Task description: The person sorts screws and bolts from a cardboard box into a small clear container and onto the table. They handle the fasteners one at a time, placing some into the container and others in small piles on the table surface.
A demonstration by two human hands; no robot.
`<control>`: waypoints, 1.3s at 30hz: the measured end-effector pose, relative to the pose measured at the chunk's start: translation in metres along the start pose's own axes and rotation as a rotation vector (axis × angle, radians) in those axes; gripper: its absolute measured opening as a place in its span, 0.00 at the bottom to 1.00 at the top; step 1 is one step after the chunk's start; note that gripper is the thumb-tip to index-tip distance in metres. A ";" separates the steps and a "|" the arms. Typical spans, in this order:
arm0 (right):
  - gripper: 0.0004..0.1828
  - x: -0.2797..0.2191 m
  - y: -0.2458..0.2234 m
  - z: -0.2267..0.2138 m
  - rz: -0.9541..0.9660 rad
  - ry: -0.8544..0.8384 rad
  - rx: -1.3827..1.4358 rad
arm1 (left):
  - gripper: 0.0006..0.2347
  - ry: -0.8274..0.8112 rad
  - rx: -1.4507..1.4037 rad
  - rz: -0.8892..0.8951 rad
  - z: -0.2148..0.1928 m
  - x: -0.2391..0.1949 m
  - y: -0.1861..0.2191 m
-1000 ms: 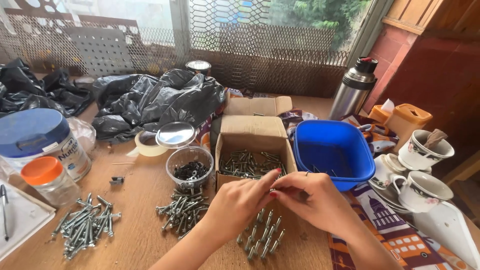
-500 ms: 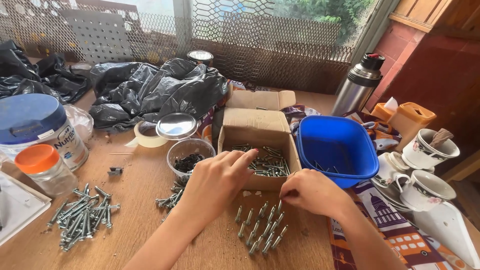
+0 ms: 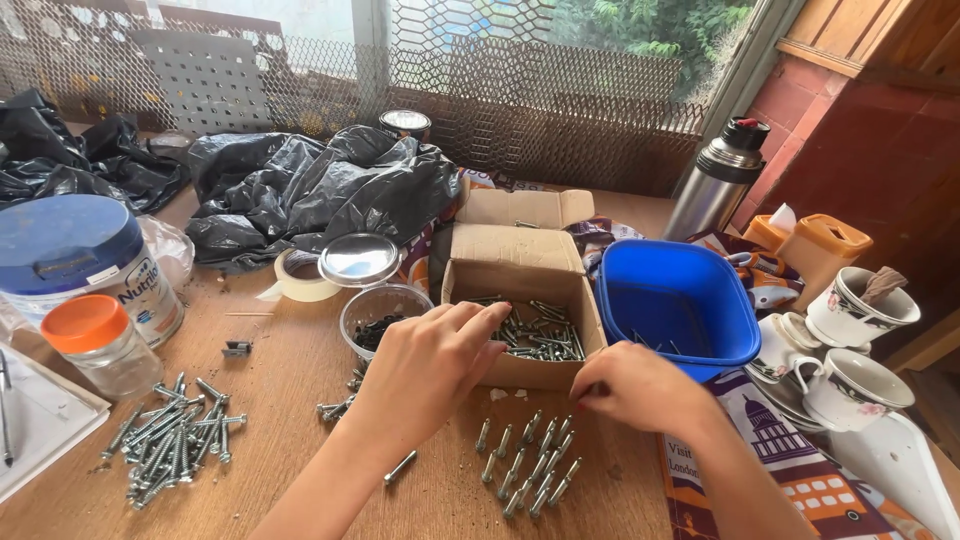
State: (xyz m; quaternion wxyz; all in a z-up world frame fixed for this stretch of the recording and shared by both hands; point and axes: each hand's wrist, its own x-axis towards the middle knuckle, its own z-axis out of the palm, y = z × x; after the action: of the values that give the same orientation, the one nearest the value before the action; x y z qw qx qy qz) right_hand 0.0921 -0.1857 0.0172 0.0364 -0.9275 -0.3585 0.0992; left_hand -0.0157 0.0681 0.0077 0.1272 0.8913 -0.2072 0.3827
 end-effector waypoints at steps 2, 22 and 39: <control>0.10 -0.004 -0.003 -0.011 0.001 0.088 0.054 | 0.14 0.002 -0.004 -0.013 -0.008 0.000 0.002; 0.35 0.143 0.020 0.014 0.101 -0.308 -0.037 | 0.14 -0.045 -0.023 -0.115 -0.030 0.006 0.001; 0.15 0.113 0.018 0.008 0.080 -0.165 -0.044 | 0.13 -0.119 -0.010 -0.119 -0.032 0.006 0.006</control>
State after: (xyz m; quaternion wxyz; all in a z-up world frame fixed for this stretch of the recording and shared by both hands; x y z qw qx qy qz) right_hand 0.1845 -0.1230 -0.0106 -0.0177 -0.9303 -0.3251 0.1688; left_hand -0.0343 0.0735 0.0340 0.1415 0.9226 -0.1629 0.3197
